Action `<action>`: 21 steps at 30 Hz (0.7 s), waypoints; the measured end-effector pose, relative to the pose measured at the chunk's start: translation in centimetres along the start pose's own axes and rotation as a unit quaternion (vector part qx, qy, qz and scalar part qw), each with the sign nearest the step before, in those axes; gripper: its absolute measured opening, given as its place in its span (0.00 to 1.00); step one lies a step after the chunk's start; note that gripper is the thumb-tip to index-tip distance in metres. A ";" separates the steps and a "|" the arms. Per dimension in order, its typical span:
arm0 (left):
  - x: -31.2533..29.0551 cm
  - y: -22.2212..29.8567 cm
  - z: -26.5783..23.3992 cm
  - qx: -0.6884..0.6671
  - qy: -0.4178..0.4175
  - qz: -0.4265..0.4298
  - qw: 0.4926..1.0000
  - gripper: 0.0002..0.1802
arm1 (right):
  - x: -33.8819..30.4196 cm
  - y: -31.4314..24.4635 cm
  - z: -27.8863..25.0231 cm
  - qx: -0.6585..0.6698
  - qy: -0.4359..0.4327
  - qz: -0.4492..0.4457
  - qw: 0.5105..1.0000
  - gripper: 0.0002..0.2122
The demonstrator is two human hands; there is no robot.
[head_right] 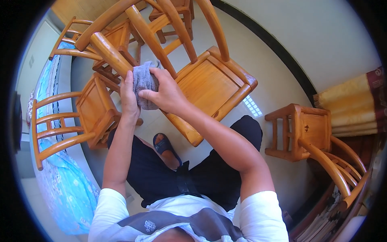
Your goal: The person cleans wooden chairs by wiping their legs, seats, and backrests with a cloth, turning and handling the chairs one at a time.
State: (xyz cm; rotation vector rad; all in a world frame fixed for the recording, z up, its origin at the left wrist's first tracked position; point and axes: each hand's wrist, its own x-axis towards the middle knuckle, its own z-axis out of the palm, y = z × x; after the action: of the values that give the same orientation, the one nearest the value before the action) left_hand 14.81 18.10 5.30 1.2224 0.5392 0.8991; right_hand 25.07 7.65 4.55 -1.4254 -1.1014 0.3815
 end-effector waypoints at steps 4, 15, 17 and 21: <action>-0.2 -0.3 -0.3 -0.014 -0.013 -0.015 1.000 0.27 | -1.3 0.9 0.6 -0.083 -0.047 0.004 0.995 0.39; -0.2 -0.8 -0.9 0.066 -0.032 0.014 0.997 0.31 | -5.5 2.4 -0.4 -0.394 -0.164 0.057 0.903 0.24; -0.6 -0.4 -0.6 0.087 -0.009 0.003 0.996 0.29 | -6.0 2.8 -0.5 -0.421 -0.132 -0.047 0.896 0.14; -1.9 0.3 -1.6 0.116 -0.001 -0.017 0.993 0.28 | -6.2 1.0 -1.0 -0.431 -0.217 0.009 0.876 0.14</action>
State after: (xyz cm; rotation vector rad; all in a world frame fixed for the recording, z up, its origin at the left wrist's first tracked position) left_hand 12.37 17.49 4.96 1.4187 0.6744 0.8221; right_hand 23.18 2.40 1.53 -2.1970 -1.7554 0.2233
